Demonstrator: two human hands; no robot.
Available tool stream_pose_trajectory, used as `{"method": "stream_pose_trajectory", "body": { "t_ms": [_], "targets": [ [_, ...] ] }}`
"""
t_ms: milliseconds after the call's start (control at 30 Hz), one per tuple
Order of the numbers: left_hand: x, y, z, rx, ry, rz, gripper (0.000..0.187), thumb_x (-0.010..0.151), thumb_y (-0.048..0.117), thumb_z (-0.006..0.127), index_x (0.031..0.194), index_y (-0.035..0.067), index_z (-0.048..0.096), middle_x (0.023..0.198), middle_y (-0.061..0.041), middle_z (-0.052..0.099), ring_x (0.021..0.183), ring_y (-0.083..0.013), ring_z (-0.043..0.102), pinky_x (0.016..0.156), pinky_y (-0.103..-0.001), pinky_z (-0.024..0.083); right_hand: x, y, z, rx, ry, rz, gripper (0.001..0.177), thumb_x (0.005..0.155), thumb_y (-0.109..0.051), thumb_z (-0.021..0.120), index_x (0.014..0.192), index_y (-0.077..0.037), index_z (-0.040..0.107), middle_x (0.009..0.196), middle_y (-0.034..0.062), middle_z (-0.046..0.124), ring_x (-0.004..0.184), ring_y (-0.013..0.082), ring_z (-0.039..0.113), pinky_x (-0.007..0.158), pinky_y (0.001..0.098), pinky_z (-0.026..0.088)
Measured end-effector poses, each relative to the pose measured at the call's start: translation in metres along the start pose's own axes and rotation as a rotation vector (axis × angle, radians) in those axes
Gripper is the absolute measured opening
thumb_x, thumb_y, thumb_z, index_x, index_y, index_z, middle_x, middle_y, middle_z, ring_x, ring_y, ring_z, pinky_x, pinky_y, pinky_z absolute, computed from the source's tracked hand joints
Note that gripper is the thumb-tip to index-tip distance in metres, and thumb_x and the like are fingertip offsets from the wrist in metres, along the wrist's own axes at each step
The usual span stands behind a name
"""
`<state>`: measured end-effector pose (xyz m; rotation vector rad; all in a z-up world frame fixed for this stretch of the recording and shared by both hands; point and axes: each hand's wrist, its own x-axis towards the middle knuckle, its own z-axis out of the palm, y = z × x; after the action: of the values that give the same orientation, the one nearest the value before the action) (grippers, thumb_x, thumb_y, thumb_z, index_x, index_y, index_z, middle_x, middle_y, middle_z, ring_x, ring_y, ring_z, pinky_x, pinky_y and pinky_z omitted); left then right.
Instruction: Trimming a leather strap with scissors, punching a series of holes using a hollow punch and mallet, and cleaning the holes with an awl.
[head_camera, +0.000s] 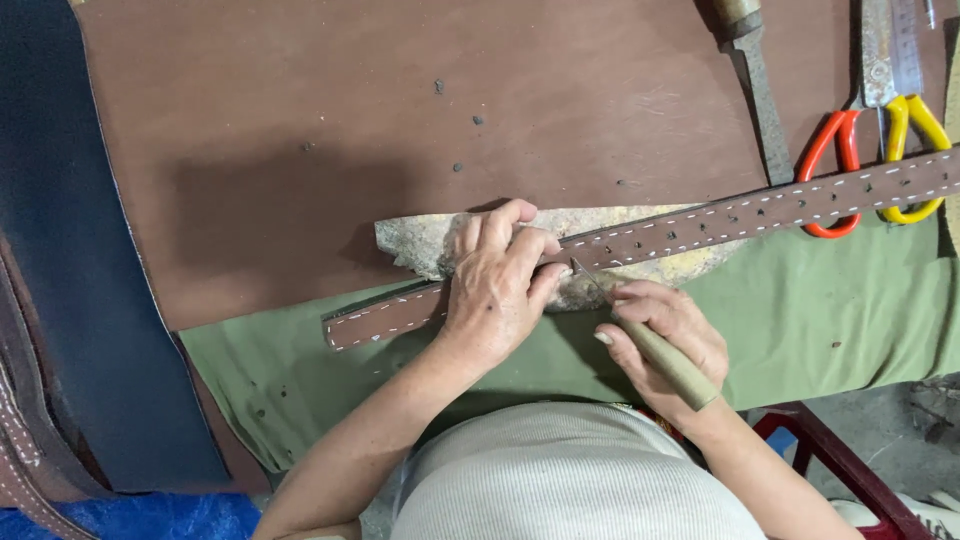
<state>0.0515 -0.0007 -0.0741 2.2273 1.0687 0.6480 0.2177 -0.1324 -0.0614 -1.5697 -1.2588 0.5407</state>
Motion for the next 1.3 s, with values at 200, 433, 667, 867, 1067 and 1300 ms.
{"method": "stream_pose_trajectory", "body": {
  "t_ms": [200,433,667,867,1067,1300],
  "targets": [
    [-0.001,-0.003,0.0,-0.023,0.0,-0.003,0.03,0.081,0.019,0.085,0.1,0.016,0.063,0.124,-0.009,0.055,0.106,-0.034,0.057,0.095,-0.05,0.044,-0.013,0.006,-0.001,0.054,0.04,-0.006,0.023,0.08,-0.006,0.085,0.096,0.004,0.072,0.094,0.0206,0.074,0.095,0.0378,0.076,0.086,0.0478,0.061],
    [0.0,-0.003,0.001,-0.024,0.002,0.011,0.031,0.081,0.019,0.086,0.101,0.016,0.062,0.124,-0.009,0.054,0.105,-0.0338,0.057,0.096,-0.05,0.044,-0.009,0.016,-0.016,0.094,0.06,-0.006,0.028,0.08,0.003,0.084,0.101,0.01,0.067,0.1,0.0224,0.073,0.103,0.0397,0.075,0.087,0.0492,0.06],
    [-0.002,-0.005,0.003,-0.05,-0.003,-0.007,0.03,0.082,0.02,0.085,0.101,0.016,0.062,0.124,-0.009,0.054,0.105,-0.0332,0.057,0.096,-0.05,0.044,-0.006,0.009,-0.005,0.108,0.047,0.025,0.029,0.077,0.001,0.087,0.098,0.01,0.068,0.098,0.0239,0.074,0.1,0.04,0.076,0.085,0.0478,0.061],
    [-0.001,-0.004,0.001,-0.05,0.001,-0.003,0.03,0.081,0.02,0.086,0.1,0.016,0.062,0.123,-0.009,0.055,0.105,-0.0335,0.058,0.096,-0.05,0.044,-0.003,0.008,-0.001,0.113,0.049,0.025,0.029,0.076,0.002,0.088,0.097,0.01,0.069,0.097,0.0245,0.074,0.099,0.0399,0.076,0.083,0.0472,0.062],
    [-0.002,-0.006,0.003,-0.053,-0.002,0.0,0.03,0.082,0.019,0.086,0.1,0.015,0.062,0.124,-0.009,0.054,0.106,-0.0336,0.058,0.096,-0.05,0.044,-0.003,0.012,0.0,0.119,0.054,0.022,0.03,0.076,0.005,0.087,0.098,0.011,0.068,0.097,0.0254,0.073,0.099,0.0401,0.076,0.082,0.0482,0.061],
    [-0.001,-0.004,0.001,-0.06,-0.021,-0.006,0.029,0.083,0.018,0.085,0.1,0.015,0.061,0.123,-0.009,0.054,0.108,-0.0329,0.058,0.097,-0.049,0.043,0.002,0.005,0.002,0.112,0.049,0.026,0.029,0.076,0.006,0.087,0.098,0.012,0.068,0.097,0.025,0.073,0.096,0.0393,0.076,0.08,0.0474,0.062]
  ]
}}
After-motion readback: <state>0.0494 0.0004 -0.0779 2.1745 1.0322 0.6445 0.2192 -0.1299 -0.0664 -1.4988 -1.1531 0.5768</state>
